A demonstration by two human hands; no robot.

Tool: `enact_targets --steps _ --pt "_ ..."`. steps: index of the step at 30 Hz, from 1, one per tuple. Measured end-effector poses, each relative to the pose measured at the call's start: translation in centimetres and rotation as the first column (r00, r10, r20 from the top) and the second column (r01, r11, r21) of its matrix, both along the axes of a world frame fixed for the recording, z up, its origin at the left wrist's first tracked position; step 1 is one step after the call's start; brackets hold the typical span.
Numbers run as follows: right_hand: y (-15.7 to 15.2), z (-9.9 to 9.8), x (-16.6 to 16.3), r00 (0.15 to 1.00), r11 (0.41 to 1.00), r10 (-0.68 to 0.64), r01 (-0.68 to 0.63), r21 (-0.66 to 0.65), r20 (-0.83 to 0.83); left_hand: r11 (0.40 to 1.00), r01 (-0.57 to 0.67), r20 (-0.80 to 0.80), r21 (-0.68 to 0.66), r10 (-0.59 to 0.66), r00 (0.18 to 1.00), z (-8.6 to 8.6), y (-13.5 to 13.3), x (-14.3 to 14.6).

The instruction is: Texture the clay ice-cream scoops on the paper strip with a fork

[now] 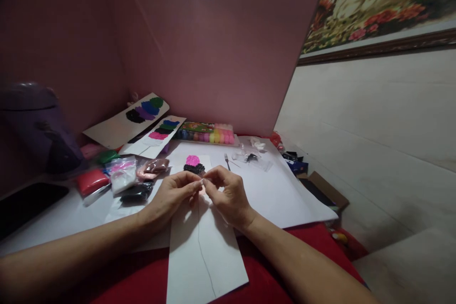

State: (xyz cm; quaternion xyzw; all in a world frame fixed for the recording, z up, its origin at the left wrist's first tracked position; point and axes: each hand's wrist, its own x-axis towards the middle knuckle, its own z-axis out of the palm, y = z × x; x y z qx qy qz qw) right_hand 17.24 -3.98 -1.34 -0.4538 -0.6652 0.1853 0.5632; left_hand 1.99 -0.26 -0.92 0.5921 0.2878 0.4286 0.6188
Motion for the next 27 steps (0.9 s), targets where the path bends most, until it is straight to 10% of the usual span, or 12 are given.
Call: enact_targets --steps 6,27 --pt "0.65 -0.2 0.25 0.987 0.995 -0.058 0.045 -0.087 -0.152 0.99 -0.141 0.06 -0.018 0.141 0.988 -0.15 0.26 -0.05" --pt "0.22 -0.16 0.04 0.992 0.991 0.125 -0.125 -0.039 0.002 0.996 0.081 0.031 -0.046 -0.079 0.996 -0.22 -0.02 -0.2"
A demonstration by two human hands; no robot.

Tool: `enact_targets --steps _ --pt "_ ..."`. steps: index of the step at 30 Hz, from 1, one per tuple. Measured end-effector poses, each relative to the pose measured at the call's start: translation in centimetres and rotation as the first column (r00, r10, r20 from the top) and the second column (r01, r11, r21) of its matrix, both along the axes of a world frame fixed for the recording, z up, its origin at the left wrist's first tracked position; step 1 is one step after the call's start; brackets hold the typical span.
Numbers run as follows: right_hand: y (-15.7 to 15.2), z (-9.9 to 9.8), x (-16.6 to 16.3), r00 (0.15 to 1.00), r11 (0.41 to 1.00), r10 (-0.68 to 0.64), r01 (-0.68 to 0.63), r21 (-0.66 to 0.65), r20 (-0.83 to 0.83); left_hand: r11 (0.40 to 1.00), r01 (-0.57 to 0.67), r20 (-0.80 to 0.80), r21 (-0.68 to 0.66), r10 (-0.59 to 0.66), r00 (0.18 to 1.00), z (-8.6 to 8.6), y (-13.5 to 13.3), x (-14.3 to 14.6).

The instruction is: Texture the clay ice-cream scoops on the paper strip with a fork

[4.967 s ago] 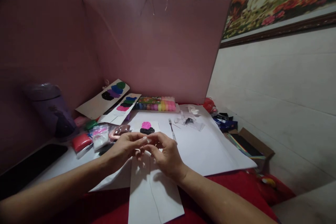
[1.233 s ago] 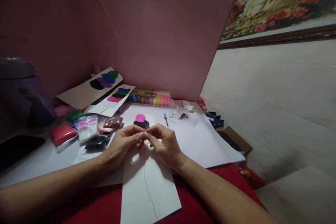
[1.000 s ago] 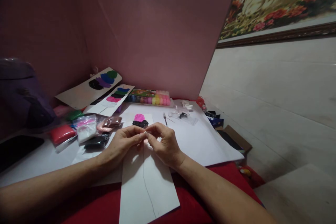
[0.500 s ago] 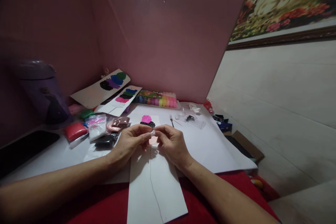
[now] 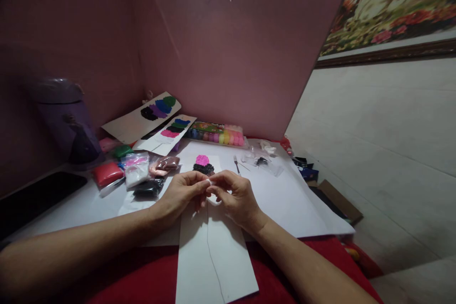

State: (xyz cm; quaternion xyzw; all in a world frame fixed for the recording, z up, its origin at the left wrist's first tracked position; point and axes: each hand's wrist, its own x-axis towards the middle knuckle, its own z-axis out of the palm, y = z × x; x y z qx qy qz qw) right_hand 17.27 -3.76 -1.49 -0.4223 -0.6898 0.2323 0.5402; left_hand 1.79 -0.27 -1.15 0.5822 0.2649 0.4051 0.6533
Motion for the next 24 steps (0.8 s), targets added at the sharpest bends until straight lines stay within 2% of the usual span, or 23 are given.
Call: enact_targets --steps 7,11,15,18,21,24 --pt "-0.3 0.0 0.1 0.998 1.0 -0.019 0.019 0.0 0.055 1.0 0.009 0.068 -0.011 -0.008 0.998 -0.1 0.2 -0.2" --pt "-0.3 -0.1 0.1 0.999 0.999 -0.033 0.034 -0.024 0.043 0.999 -0.033 0.068 -0.022 0.034 0.997 -0.1 0.2 -0.3" --pt "-0.2 -0.1 0.1 0.998 0.997 -0.033 0.03 -0.078 -0.045 0.998 -0.063 0.036 -0.017 0.063 0.997 0.0 0.2 0.0" --pt "0.1 0.2 0.1 0.988 0.992 -0.066 0.05 -0.117 -0.142 0.989 -0.146 0.018 -0.009 0.146 0.989 -0.1 0.3 0.2" --pt "0.6 0.3 0.2 0.969 0.989 -0.117 0.094 -0.113 -0.217 0.973 -0.229 0.055 -0.019 0.229 0.972 -0.2 0.5 0.2" --pt "0.9 0.1 0.4 0.963 0.988 -0.134 0.111 -0.108 -0.235 0.972 -0.234 0.065 -0.01 0.234 0.97 -0.2 0.5 0.1"
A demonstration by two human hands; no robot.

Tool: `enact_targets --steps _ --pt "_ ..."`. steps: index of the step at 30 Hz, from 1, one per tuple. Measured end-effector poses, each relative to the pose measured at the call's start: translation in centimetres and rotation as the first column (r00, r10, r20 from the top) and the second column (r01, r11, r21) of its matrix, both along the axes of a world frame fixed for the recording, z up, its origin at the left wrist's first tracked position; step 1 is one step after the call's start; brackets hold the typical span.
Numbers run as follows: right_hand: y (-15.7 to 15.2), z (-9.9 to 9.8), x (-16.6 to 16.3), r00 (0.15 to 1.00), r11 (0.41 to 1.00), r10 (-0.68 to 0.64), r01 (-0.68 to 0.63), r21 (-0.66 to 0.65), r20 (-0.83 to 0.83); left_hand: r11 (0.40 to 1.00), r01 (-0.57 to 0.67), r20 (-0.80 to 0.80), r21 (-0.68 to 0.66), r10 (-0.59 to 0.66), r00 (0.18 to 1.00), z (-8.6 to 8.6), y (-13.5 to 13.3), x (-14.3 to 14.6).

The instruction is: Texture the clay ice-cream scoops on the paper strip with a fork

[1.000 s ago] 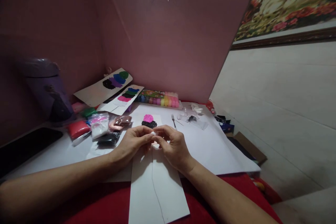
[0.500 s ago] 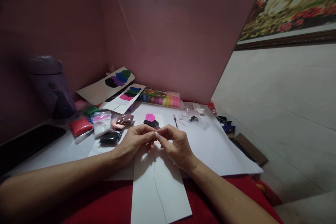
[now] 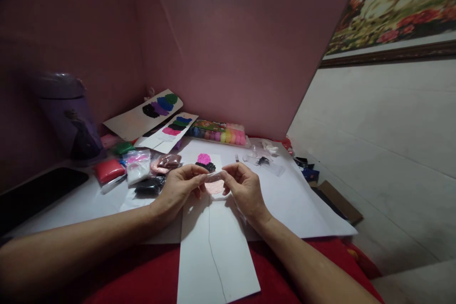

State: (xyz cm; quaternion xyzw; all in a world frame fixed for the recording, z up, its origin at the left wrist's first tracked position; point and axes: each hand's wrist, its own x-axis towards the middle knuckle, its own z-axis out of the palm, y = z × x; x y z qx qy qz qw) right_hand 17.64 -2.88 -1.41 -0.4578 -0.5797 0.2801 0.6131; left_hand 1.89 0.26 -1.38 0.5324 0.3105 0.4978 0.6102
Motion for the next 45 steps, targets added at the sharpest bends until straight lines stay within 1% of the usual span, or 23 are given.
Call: enact_targets --steps 3,5,7,10,12,17,22,27,32,35,37,40,42,45 --pt "-0.1 -0.3 0.1 0.999 0.998 0.049 -0.049 -0.04 0.015 0.998 0.057 -0.028 0.021 -0.056 0.998 0.0 -0.1 0.0" --pt "-0.4 -0.3 0.0 0.994 0.992 0.107 -0.106 -0.064 0.021 0.997 0.078 -0.008 0.02 -0.078 0.997 0.0 -0.1 0.0" --pt "-0.7 -0.1 -0.1 0.986 0.986 0.162 -0.16 -0.053 0.037 0.996 0.094 0.003 0.005 -0.094 0.996 0.0 -0.2 0.0" --pt "-1.0 0.2 -0.3 0.977 0.979 0.202 -0.201 -0.022 0.074 0.988 0.157 -0.037 0.014 -0.156 0.987 0.1 -0.3 0.0" --pt "-1.1 0.1 -0.2 0.977 0.982 0.187 -0.187 -0.015 0.1 0.984 0.178 -0.059 0.026 -0.176 0.983 0.2 -0.3 -0.1" --pt "-0.8 -0.5 -0.2 0.978 0.991 0.127 -0.13 0.008 0.163 0.983 0.183 -0.085 0.025 -0.18 0.98 0.3 -0.4 -0.1" --pt "-0.8 -0.5 -0.2 0.975 0.993 0.112 -0.119 0.022 0.191 0.976 0.217 -0.052 -0.014 -0.218 0.975 0.2 -0.4 0.0" --pt "-1.0 -0.1 -0.2 0.966 0.992 0.114 -0.124 0.028 0.234 0.976 0.219 -0.002 -0.01 -0.219 0.976 0.1 -0.3 -0.1" --pt "-1.1 -0.1 -0.3 0.968 0.994 0.093 -0.103 0.03 0.235 0.982 0.186 -0.012 -0.022 -0.186 0.982 0.2 -0.3 -0.1" --pt "-1.0 -0.1 -0.3 0.977 0.997 0.064 -0.069 0.021 0.206 0.98 0.201 -0.063 -0.007 -0.201 0.978 0.1 -0.2 0.0" --pt "-0.8 -0.1 -0.2 0.986 0.999 0.035 -0.039 0.018 0.16 0.985 0.175 -0.071 0.0 -0.175 0.982 -0.1 -0.2 0.1" --pt "-0.6 -0.1 -0.1 0.997 1.0 -0.005 0.003 0.013 0.083 0.995 0.096 -0.057 0.004 -0.095 0.994 -0.1 -0.1 0.1" --pt "-0.4 -0.1 0.0 0.999 1.0 -0.023 0.023 0.012 0.046 0.998 0.065 -0.035 0.011 -0.065 0.997 0.0 -0.1 0.1" --pt "-0.1 -0.1 0.1 0.999 0.999 -0.038 0.038 0.012 0.024 0.996 0.092 0.002 0.016 -0.092 0.996 0.2 -0.2 0.1"
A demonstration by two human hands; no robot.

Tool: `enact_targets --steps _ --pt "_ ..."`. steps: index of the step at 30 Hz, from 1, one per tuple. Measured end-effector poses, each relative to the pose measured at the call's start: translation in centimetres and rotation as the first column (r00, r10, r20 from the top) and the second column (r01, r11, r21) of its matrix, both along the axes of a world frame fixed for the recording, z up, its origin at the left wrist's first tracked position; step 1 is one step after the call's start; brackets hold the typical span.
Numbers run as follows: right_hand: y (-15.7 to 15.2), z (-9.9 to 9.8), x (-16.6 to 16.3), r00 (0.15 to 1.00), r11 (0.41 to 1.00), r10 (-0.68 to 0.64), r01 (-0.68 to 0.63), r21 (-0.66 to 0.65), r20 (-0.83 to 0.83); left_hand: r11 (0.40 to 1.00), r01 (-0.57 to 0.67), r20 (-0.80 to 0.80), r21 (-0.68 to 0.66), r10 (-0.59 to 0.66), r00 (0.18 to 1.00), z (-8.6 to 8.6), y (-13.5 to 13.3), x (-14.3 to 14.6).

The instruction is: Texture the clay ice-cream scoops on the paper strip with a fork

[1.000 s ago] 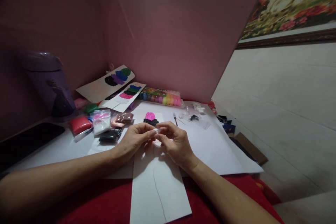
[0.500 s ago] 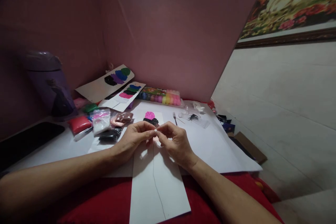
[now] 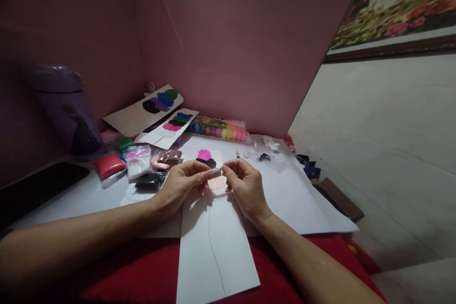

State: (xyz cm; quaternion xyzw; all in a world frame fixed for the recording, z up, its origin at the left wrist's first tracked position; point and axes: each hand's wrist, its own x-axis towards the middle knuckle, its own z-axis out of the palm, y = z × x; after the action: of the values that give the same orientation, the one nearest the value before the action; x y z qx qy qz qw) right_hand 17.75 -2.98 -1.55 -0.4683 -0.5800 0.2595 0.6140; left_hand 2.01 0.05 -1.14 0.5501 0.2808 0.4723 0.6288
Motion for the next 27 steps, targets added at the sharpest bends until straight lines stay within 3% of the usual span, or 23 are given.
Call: enact_targets --steps 7,11,17,27 --pt "-0.5 0.1 -0.4 0.99 0.989 0.142 -0.142 -0.042 0.004 0.997 0.068 -0.024 -0.035 -0.068 0.997 -0.1 -0.2 0.0" --pt "-1.0 0.2 -0.5 0.976 0.977 0.214 -0.212 -0.038 0.053 0.995 0.1 -0.091 0.018 -0.098 0.991 0.1 -0.2 -0.1" --pt "-0.9 0.1 -0.5 0.977 0.98 0.197 -0.194 -0.048 0.079 0.996 0.072 -0.149 0.059 -0.063 0.987 0.2 -0.3 0.0" --pt "-0.8 -0.2 -0.3 0.971 0.976 0.218 -0.217 -0.025 0.098 0.984 0.176 0.001 -0.004 -0.176 0.984 -0.1 -0.2 -0.4"
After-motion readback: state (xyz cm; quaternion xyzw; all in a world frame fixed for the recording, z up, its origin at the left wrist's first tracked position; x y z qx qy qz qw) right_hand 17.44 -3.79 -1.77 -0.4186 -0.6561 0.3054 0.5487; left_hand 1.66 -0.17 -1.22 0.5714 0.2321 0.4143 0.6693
